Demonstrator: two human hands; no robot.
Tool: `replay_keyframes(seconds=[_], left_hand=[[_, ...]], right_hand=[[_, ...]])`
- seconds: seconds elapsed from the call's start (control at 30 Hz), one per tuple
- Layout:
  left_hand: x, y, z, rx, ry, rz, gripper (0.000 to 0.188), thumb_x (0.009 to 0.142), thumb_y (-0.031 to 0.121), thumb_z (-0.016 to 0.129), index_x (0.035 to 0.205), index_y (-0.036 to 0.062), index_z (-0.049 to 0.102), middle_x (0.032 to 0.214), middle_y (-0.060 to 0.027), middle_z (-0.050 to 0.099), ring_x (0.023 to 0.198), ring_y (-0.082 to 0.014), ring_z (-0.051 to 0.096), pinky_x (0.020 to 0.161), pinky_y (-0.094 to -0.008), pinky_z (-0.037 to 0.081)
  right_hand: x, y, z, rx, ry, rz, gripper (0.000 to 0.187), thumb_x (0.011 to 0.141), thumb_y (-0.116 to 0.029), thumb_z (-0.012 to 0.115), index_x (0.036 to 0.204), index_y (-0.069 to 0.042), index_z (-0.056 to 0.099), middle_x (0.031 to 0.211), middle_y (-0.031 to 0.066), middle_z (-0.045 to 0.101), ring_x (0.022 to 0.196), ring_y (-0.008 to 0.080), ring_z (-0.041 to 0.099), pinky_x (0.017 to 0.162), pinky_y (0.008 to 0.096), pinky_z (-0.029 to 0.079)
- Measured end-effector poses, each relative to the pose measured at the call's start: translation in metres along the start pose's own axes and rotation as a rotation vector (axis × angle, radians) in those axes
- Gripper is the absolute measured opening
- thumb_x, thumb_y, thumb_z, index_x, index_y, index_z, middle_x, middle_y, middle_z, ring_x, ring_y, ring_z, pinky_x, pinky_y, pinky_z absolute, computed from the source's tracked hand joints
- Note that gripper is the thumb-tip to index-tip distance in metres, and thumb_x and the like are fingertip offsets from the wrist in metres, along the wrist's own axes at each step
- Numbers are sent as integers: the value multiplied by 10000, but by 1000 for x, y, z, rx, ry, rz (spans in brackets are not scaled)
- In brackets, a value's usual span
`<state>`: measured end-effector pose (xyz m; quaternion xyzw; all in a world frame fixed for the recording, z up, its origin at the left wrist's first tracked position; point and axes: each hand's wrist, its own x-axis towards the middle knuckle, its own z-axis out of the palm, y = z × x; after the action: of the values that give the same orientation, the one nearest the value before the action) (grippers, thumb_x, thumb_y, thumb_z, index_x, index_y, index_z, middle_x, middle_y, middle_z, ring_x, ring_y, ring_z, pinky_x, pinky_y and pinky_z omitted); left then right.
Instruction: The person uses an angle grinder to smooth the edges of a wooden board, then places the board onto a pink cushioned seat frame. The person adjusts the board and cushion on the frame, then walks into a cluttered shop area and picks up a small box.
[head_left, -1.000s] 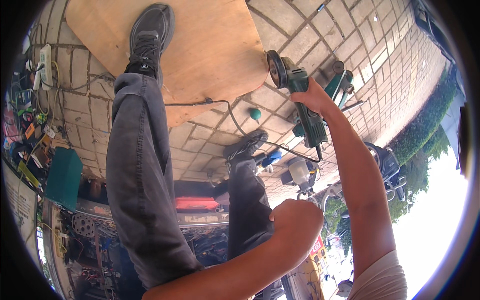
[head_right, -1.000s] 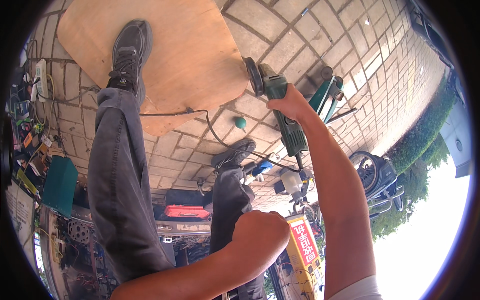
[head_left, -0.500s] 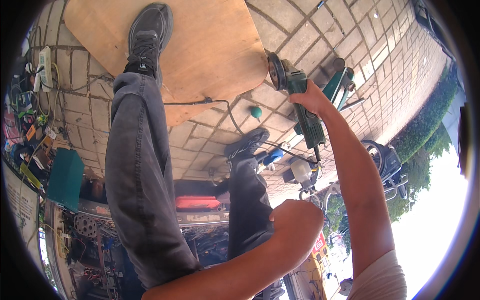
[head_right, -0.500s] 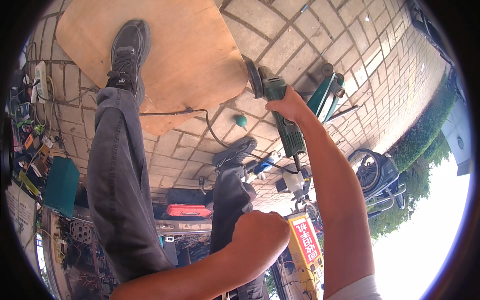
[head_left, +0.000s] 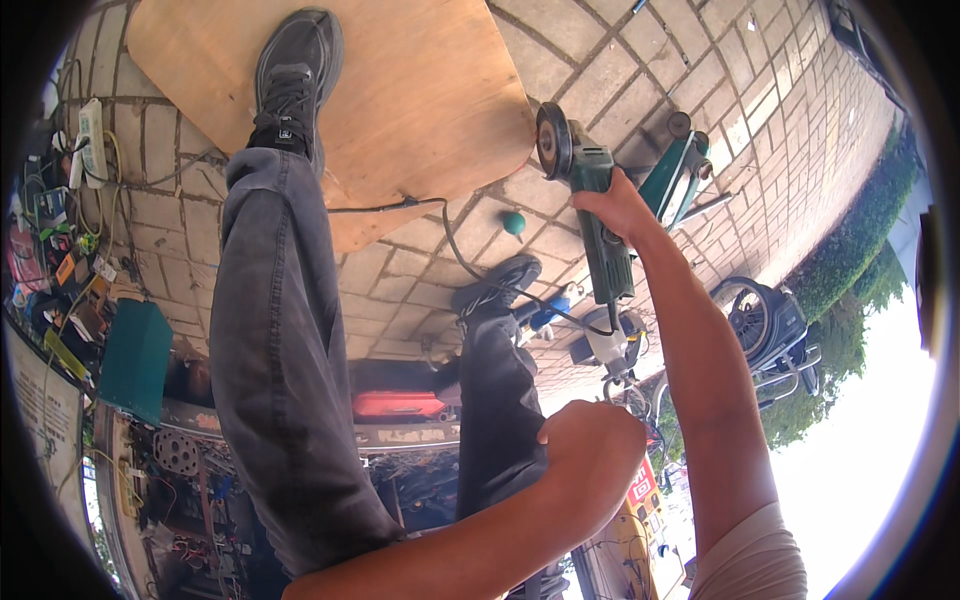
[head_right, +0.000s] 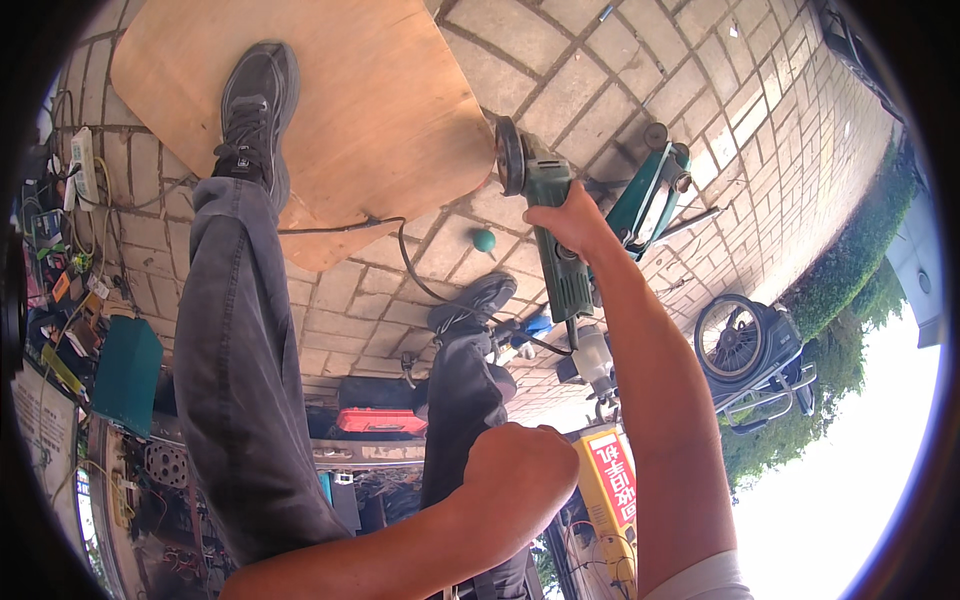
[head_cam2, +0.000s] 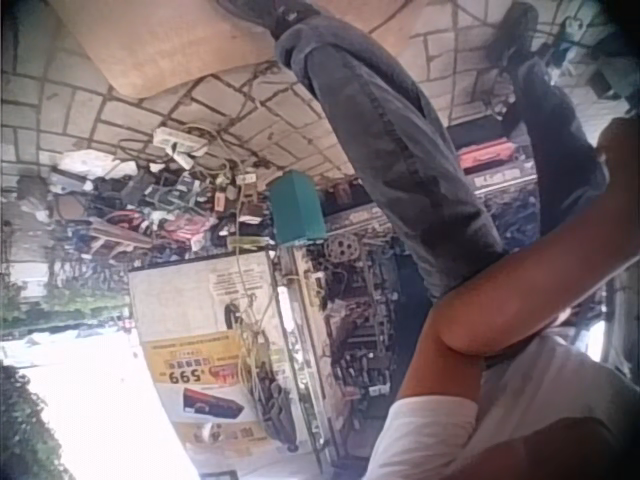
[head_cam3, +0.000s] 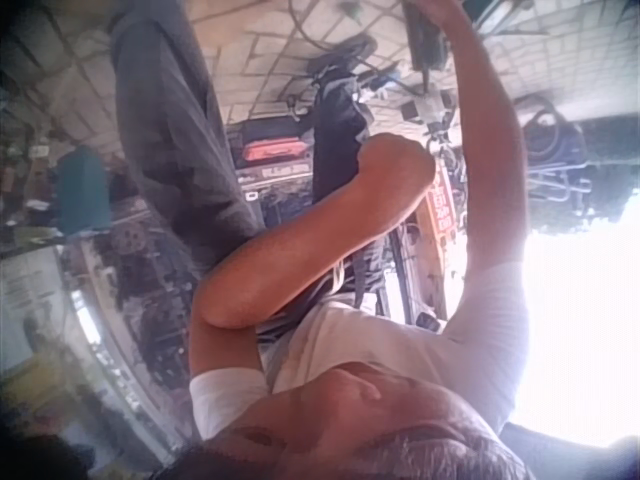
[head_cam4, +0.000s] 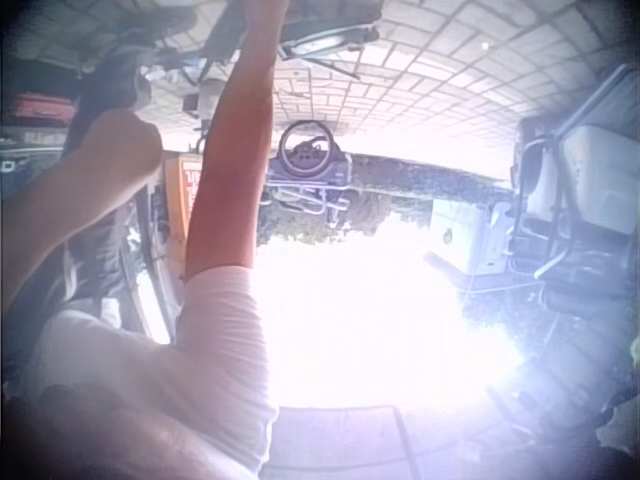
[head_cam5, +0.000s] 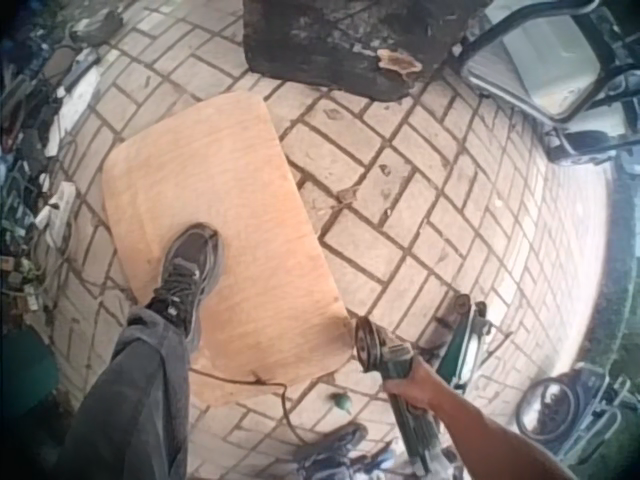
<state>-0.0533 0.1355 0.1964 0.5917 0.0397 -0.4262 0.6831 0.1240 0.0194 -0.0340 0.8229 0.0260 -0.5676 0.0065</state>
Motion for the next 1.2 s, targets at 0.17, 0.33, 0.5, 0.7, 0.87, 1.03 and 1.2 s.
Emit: replay_keyframes(seconds=[0.17, 0.33, 0.5, 0.7, 0.87, 1.03, 1.2], left_hand=[[-1, 0, -4, -9, 2, 5, 125, 657, 30, 724, 773, -5, 699, 744, -136, 651, 718, -278, 698, 547, -369, 537], [-1, 1, -8, -22, -28, 2, 136, 664, 30, 730, 793, -6, 707, 761, -139, 655, 726, -278, 699, 554, -371, 540], [-1, 4, -13, -12, -23, -15, 161, 651, 25, 742, 804, -14, 711, 769, -145, 660, 738, -279, 704, 548, -368, 544], [-4, 6, -22, -10, -5, -10, 172, 644, 25, 749, 807, -15, 713, 764, -142, 662, 730, -279, 706, 539, -365, 546], [-3, 5, -15, -23, 5, -18, 158, 639, 35, 754, 787, -4, 714, 758, -138, 664, 720, -278, 706, 533, -367, 542], [-1, 3, -9, -30, -4, -16, 164, 629, 46, 765, 777, -3, 713, 756, -135, 666, 724, -280, 705, 537, -376, 543], [3, 4, -12, -51, -75, -41, 208, 595, 38, 778, 772, -33, 697, 746, -151, 667, 693, -290, 703, 526, -383, 539]], right_hand=[[4, -2, -5, -85, 3, -24, 781, 628, -340, 793, 1184, 119, 493, 1086, 257, 631, 1000, 312, 642, 875, 382, 503], [7, 10, -3, -152, 7, -20, 815, 622, -369, 782, 1198, 122, 480, 1108, 284, 629, 1032, 352, 642, 899, 390, 495], [6, -4, -6, -139, 24, -80, 804, 621, -356, 775, 1196, 119, 475, 1096, 288, 634, 1027, 359, 645, 901, 390, 495], [3, -15, -11, -237, 30, -57, 807, 621, -347, 766, 1212, 117, 471, 1092, 285, 639, 1023, 370, 648, 900, 392, 498], [5, 4, -4, -202, 27, -25, 776, 632, -331, 775, 1204, 105, 482, 1090, 260, 630, 999, 336, 641, 879, 384, 504], [5, 20, 5, -40, 7, -2, 681, 668, -252, 784, 1197, 68, 497, 1032, 171, 614, 918, 238, 616, 815, 373, 519], [-5, 24, 16, 142, -42, 63, 702, 660, -257, 788, 1192, 89, 489, 1040, 186, 620, 915, 248, 630, 804, 369, 526]])
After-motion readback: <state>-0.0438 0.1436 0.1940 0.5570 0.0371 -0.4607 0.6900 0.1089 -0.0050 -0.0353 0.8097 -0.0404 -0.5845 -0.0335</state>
